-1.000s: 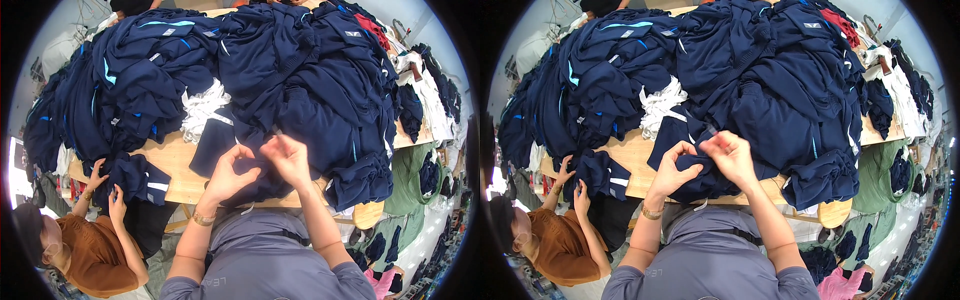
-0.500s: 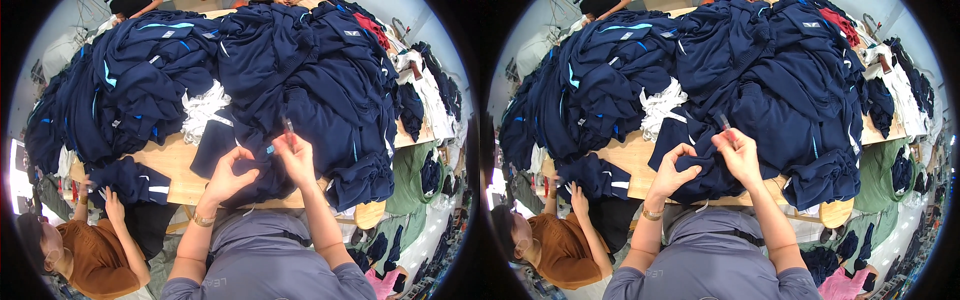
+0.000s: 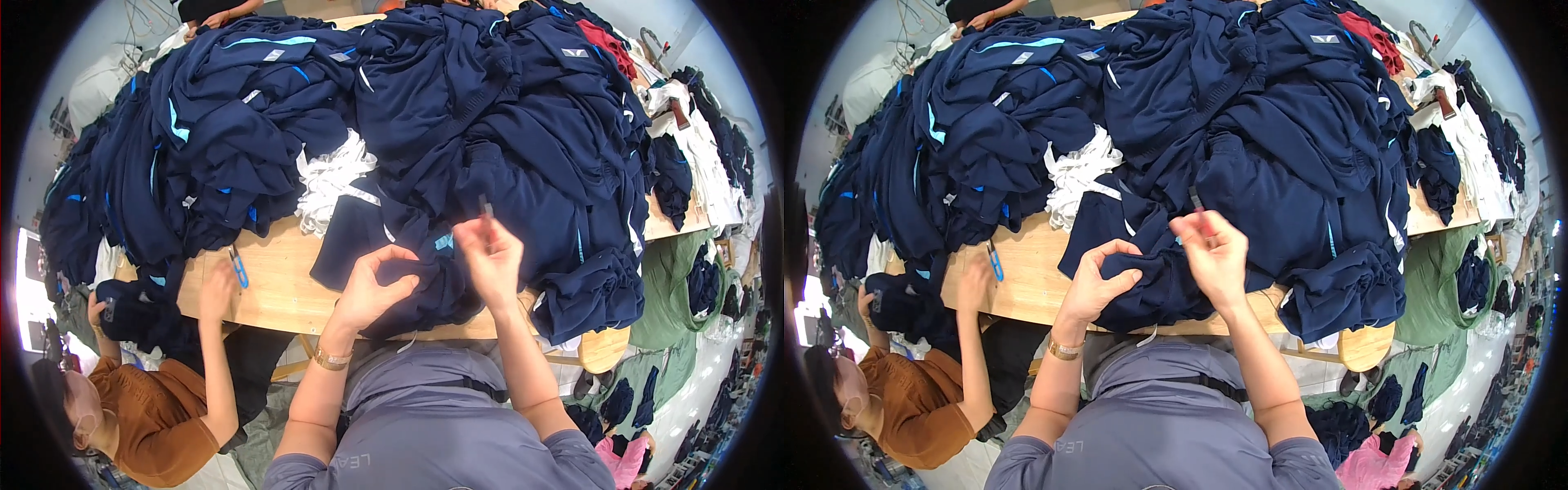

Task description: Trimming excess loose threads from navy blue garments using thread snips in a factory setting.

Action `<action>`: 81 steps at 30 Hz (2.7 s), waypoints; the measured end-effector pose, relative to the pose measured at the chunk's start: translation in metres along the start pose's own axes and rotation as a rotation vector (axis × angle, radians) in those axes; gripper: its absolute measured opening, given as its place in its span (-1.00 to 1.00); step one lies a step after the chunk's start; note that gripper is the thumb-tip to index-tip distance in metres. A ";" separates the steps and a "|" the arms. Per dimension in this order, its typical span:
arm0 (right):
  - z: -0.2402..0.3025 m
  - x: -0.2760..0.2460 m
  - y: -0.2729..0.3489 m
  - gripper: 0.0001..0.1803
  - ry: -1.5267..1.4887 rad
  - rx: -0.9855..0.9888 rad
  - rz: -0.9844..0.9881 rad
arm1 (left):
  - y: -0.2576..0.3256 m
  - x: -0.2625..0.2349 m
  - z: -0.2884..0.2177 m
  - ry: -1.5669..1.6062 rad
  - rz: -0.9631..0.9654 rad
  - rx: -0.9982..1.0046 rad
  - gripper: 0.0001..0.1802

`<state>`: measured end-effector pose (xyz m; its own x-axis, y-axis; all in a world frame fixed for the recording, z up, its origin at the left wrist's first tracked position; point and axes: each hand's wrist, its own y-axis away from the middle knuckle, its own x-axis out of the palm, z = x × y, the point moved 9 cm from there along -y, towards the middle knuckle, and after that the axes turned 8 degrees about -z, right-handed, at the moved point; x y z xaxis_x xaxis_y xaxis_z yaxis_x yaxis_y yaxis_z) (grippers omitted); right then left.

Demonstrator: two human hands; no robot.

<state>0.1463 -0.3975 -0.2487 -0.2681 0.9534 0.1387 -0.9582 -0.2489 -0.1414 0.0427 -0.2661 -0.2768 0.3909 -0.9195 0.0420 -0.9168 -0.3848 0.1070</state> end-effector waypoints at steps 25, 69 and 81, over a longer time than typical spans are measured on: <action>0.037 0.015 0.037 -0.64 0.822 -0.792 0.415 | 0.004 0.000 0.000 0.225 0.049 -0.110 -0.76; -0.066 -0.062 -0.001 -0.68 -0.075 0.140 0.010 | 0.003 -0.037 -0.015 -0.051 -0.099 -0.021 -0.83; -0.126 -0.067 0.044 -0.58 0.555 0.026 -0.025 | -0.007 -0.046 -0.023 -0.971 -0.297 0.379 -0.46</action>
<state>0.1348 -0.4513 -0.3879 -0.1589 0.9044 -0.3961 -0.9677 -0.2222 -0.1192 0.0336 -0.2195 -0.2569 0.5224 -0.3918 -0.7574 -0.8270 -0.4490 -0.3382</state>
